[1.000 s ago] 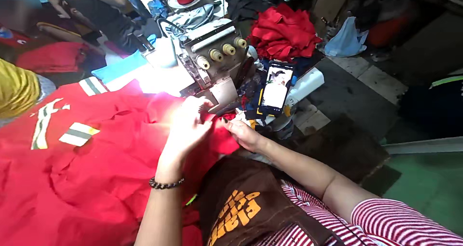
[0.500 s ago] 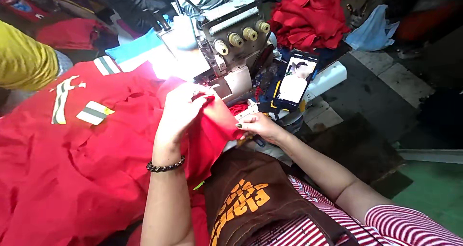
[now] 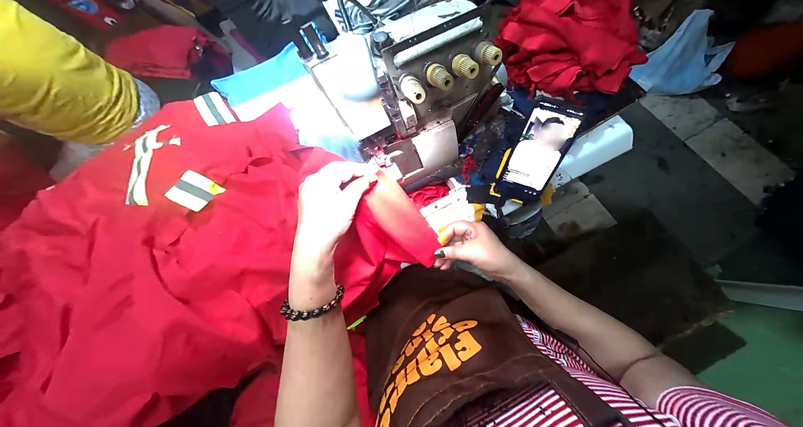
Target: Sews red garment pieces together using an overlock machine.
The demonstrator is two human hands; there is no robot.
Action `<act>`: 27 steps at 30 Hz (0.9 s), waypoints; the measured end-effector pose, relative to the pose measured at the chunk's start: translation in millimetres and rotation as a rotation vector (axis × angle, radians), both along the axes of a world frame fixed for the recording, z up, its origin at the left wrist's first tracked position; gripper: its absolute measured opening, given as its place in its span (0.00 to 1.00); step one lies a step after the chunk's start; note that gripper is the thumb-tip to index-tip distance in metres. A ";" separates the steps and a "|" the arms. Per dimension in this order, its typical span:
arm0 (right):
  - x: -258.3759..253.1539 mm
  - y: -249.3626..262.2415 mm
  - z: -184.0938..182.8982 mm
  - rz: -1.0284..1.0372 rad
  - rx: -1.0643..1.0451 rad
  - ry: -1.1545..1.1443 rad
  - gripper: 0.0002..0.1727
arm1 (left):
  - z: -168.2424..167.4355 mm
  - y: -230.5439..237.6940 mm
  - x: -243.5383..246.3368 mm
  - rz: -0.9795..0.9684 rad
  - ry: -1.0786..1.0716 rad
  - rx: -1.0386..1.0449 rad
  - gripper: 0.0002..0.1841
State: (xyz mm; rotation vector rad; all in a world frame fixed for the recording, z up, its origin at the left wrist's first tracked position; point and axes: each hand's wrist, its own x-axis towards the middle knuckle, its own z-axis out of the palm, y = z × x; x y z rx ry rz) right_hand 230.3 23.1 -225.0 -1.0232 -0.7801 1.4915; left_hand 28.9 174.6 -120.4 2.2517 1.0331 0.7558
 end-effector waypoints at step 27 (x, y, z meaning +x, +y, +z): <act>-15.7 2.6 8.4 -0.035 0.114 -0.125 0.14 | -53.2 -25.5 47.1 0.302 0.255 0.363 0.21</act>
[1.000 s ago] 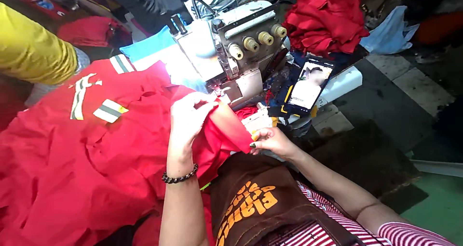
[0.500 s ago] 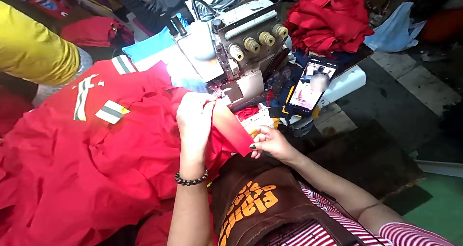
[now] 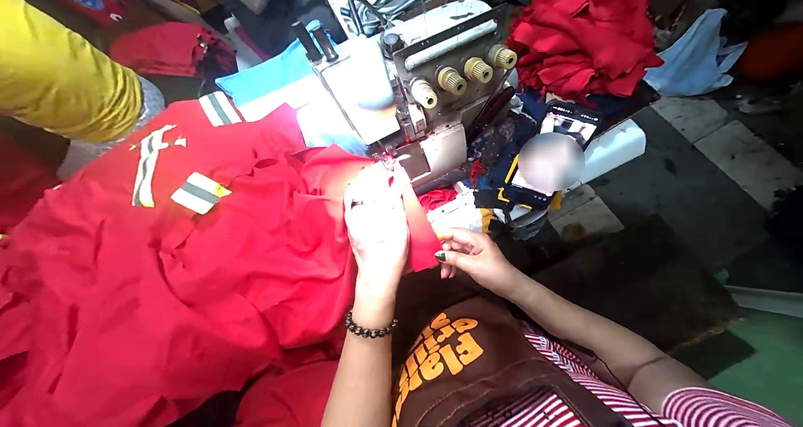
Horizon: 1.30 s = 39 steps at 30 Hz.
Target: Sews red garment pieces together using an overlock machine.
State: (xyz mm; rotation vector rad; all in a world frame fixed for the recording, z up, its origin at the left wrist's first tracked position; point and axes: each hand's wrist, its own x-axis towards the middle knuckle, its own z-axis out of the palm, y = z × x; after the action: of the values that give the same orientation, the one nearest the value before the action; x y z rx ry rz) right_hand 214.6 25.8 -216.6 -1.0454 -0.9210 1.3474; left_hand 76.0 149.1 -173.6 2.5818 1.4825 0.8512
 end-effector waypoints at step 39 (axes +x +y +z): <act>6.9 85.4 35.1 -0.207 0.479 -0.924 0.09 | 13.8 60.3 -189.0 0.569 0.030 -0.187 0.36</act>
State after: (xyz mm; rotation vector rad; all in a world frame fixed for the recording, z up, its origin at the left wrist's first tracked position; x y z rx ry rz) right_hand 221.5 111.2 -181.5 -1.3339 -1.6499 0.3746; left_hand -113.0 209.3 -159.8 2.0682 2.2308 0.6618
